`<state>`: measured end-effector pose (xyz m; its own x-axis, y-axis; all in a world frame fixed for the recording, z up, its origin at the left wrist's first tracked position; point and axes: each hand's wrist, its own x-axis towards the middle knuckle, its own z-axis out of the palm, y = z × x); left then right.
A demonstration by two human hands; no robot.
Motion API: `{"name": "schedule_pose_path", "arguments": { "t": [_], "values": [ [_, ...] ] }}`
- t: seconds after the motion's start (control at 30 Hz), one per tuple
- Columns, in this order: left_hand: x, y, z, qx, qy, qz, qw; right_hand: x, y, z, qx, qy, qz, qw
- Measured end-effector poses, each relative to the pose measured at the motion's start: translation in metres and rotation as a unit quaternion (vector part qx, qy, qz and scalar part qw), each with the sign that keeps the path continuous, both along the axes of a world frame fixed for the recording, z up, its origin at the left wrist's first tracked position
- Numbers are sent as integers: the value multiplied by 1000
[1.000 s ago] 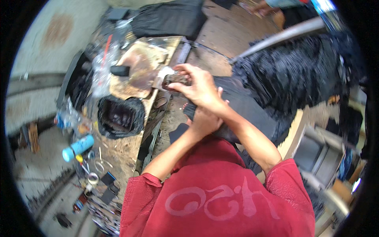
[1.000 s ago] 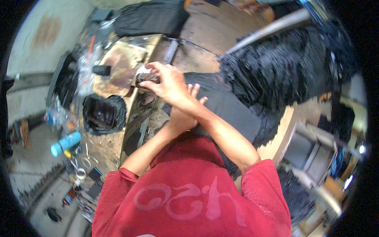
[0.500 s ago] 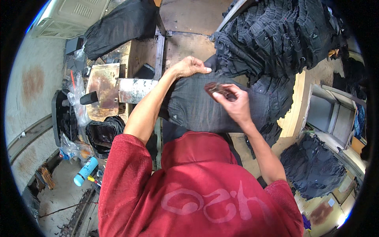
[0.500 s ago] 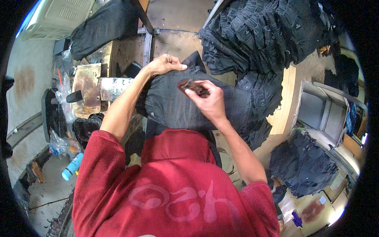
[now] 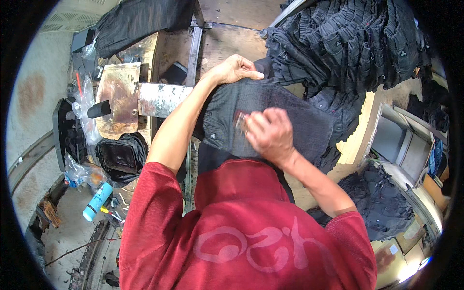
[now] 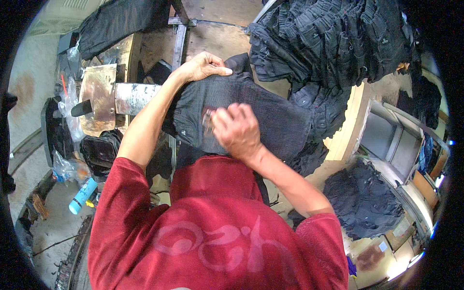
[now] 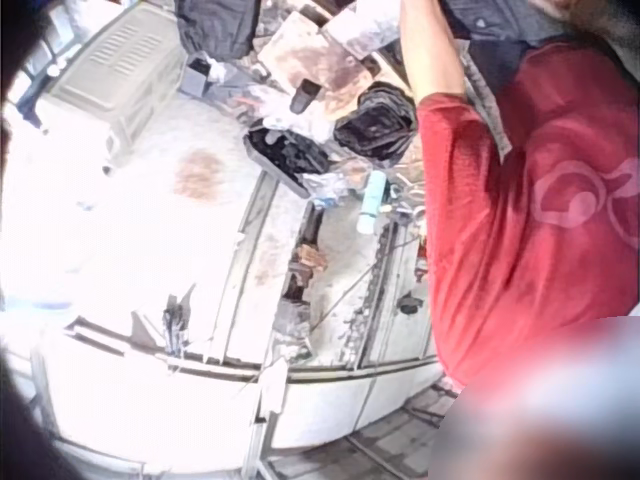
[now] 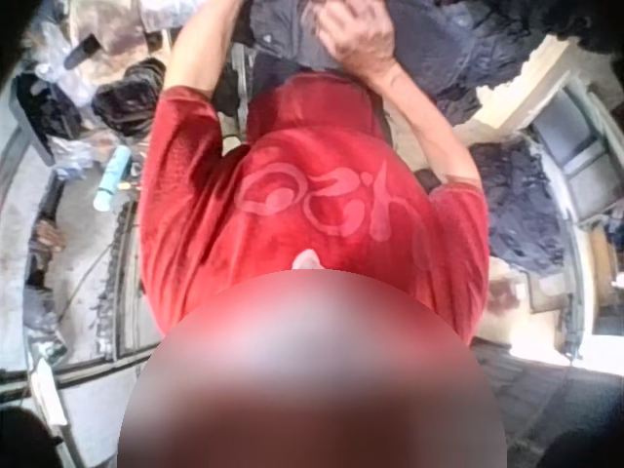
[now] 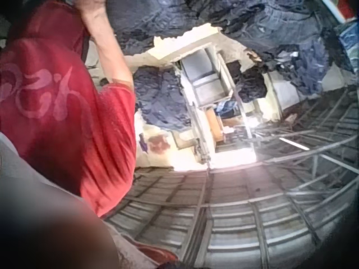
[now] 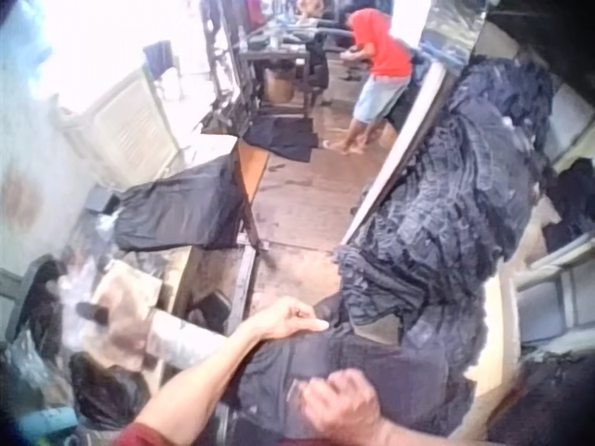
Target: The person repeatedly picks dark garments from a pile, places them on a metal table, and rubs the surface with a small handheld tool. They then fold or stack the garments and place them back into a pile. The process repeats for several items.
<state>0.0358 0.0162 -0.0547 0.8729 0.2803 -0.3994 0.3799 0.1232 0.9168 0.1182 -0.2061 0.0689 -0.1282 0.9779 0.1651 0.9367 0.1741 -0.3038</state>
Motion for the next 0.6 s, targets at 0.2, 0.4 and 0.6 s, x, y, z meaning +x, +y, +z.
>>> {"name": "schedule_pose_path", "arguments": {
  "t": [0.2, 0.4, 0.6],
  "values": [
    [2, 2, 2, 29, 11, -12, 999, -10, -47, 26, -181, 329, -69, 924],
    [4, 6, -3, 27, -14, -27, 999, 40, -17, 7, -99, 198, -122, 967],
    [4, 8, -8, 47, -16, -27, 998, 51, 17, -11, 11, 131, -126, 983]
  ]
}}
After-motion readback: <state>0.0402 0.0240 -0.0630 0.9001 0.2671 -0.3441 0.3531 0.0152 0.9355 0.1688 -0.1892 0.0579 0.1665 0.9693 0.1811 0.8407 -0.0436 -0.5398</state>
